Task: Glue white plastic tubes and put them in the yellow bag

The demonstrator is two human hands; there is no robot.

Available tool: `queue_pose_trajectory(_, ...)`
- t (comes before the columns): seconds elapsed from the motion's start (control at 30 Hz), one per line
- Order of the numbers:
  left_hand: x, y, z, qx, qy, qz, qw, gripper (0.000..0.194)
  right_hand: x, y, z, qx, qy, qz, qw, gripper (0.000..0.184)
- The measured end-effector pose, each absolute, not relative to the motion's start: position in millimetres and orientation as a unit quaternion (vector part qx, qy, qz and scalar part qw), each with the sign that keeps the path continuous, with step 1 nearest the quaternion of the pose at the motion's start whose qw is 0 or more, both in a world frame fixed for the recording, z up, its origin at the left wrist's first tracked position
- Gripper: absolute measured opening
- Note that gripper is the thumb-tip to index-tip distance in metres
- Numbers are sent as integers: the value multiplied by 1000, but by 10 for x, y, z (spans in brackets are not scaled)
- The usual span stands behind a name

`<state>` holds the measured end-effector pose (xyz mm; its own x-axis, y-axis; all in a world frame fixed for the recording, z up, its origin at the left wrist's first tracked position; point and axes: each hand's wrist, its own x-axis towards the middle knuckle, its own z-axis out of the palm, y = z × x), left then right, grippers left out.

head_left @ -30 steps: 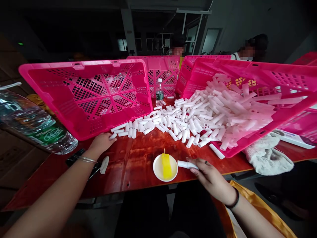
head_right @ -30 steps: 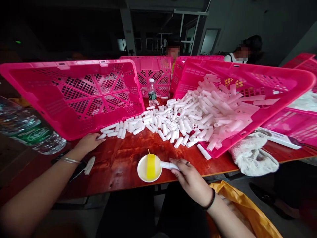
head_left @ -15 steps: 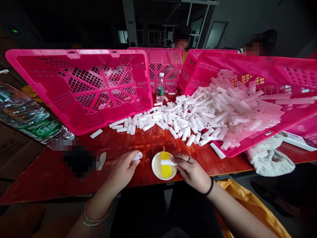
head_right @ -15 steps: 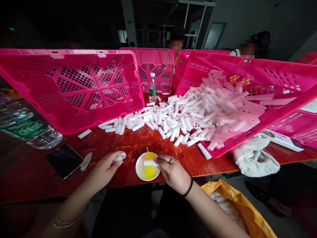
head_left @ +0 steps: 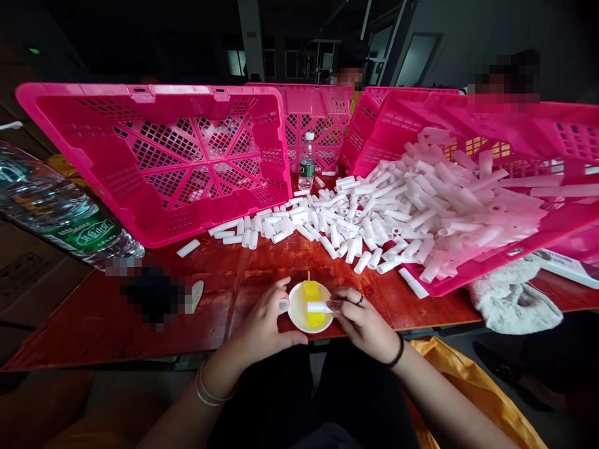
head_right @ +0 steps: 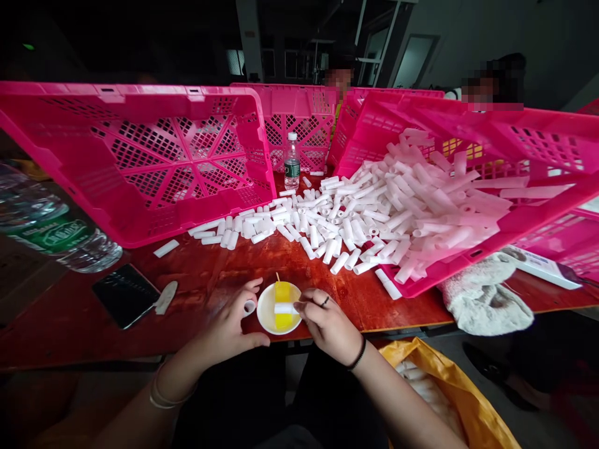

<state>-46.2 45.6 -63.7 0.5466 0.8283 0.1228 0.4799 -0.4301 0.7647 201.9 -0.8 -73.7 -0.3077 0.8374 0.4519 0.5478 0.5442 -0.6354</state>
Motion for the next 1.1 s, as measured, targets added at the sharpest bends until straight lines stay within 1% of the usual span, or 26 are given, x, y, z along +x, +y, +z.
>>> queue_pose_trajectory(0.03, -415, 461, -657, 810, 404, 246, 347, 78, 2024, -15, -740, -441, -783, 194, 393, 21)
queue_pose_trajectory(0.07, -376, 468, -679, 808, 408, 246, 345, 88, 2028, -22, -740, -448, -776, 207, 394, 25)
queue_pose_trajectory(0.1, -346, 478, -700, 805, 414, 249, 343, 91, 2031, -27, -736, -457, -768, 220, 391, 29)
queue_pose_trajectory(0.17, -313, 499, -738, 798, 423, 257, 344, 89, 2030, -26, -724, -468, -764, 225, 384, 32)
queue_pose_trajectory(0.27, -312, 525, -777, 794, 421, 261, 353, 85, 2022, 13, -706, -443, -794, 164, 383, 24)
queue_pose_trajectory(0.33, -321, 532, -787, 794, 420, 260, 356, 84, 2024, 47, -699, -421, -803, 140, 398, 23)
queue_pose_trajectory(0.37, -325, 532, -788, 793, 420, 260, 357, 84, 2028, 58, -697, -417, -800, 152, 404, 22)
queue_pose_trajectory(0.43, -329, 527, -786, 791, 422, 257, 361, 83, 2039, 60, -696, -424, -777, 220, 409, 21)
queue_pose_trajectory(0.5, -330, 521, -781, 790, 422, 255, 364, 83, 2048, 37, -703, -447, -750, 282, 398, 28)
queue_pose_trajectory(0.53, -330, 518, -779, 790, 423, 254, 364, 83, 2050, 21, -711, -456, -745, 287, 392, 30)
queue_pose_trajectory(0.63, -330, 514, -764, 792, 427, 248, 360, 83, 2047, -22, -756, -454, -766, 209, 404, 25)
queue_pose_trajectory(0.7, -329, 515, -751, 793, 427, 245, 359, 83, 2044, -37, -790, -438, -778, 165, 420, 25)
queue_pose_trajectory(0.8, -326, 522, -731, 795, 422, 246, 360, 83, 2044, -48, -818, -456, -754, 199, 428, 31)
queue_pose_trajectory(0.87, -324, 533, -723, 795, 421, 246, 361, 83, 2043, -52, -824, -476, -739, 212, 428, 30)
queue_pose_trajectory(0.97, -327, 555, -714, 803, 416, 240, 353, 81, 2038, -46, -844, -451, -772, 143, 423, 22)
queue_pose_trajectory(1.03, -342, 563, -701, 818, 400, 237, 338, 81, 2029, -34, -867, -414, -803, 84, 421, 22)
queue_pose_trajectory(1.1, -369, 558, -670, 835, 383, 242, 311, 75, 2010, -24, -881, -403, -804, 78, 430, 22)
